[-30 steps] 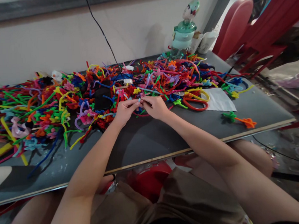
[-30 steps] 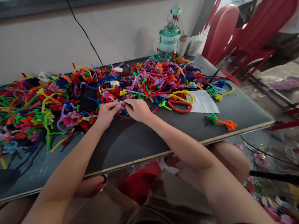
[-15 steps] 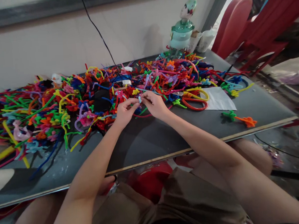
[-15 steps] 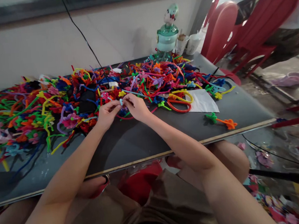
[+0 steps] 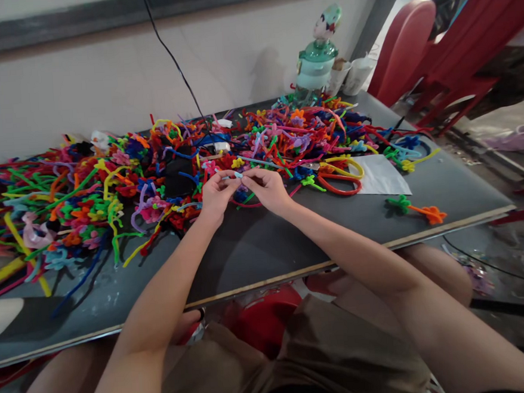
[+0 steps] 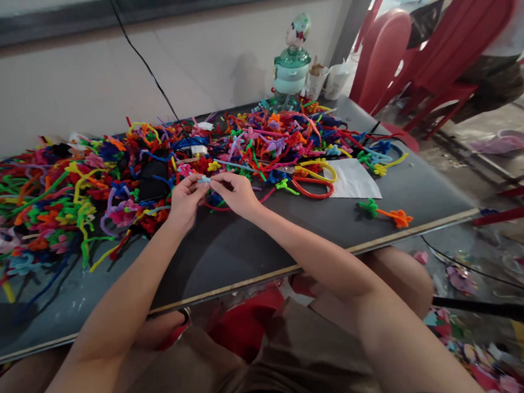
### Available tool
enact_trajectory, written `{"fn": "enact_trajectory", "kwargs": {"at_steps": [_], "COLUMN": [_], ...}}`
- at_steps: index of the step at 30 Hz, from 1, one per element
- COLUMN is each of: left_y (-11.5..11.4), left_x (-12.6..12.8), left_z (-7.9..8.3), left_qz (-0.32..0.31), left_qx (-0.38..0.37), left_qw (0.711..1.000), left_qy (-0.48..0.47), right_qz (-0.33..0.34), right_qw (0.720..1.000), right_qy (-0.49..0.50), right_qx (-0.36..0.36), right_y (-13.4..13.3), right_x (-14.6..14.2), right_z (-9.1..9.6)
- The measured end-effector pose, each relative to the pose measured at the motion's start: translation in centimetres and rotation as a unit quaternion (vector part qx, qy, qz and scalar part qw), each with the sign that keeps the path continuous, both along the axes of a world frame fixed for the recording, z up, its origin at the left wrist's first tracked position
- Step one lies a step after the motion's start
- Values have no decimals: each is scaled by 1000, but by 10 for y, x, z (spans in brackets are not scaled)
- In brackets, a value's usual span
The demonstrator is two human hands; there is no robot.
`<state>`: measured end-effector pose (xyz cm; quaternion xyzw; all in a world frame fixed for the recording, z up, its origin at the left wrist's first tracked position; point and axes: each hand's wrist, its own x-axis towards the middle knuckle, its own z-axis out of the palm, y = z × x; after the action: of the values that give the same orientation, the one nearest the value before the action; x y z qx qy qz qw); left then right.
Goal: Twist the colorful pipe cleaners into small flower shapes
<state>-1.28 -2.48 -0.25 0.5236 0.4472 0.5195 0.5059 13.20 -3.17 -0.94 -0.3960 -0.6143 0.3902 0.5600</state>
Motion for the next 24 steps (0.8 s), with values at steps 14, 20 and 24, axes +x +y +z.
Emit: {"fn": "enact_trajectory", "kwargs": {"at_steps": [14, 20, 24], "left_y": [2, -9, -12], "left_x": [-34, -25, -25], "left_z": [16, 19, 24], "left_qz": [34, -4, -28], "left_qx": [561, 579, 579], "left_qw": [727, 684, 645], "left_qy": [394, 444, 499], "right_qz": [335, 414, 397], "right_qw": [905, 878, 893], "right_qy": [89, 22, -89], "right_qx": [-247, -238, -192], "right_y": [12, 16, 16], "right_x": [30, 41, 46], "right_z": [11, 10, 18]}}
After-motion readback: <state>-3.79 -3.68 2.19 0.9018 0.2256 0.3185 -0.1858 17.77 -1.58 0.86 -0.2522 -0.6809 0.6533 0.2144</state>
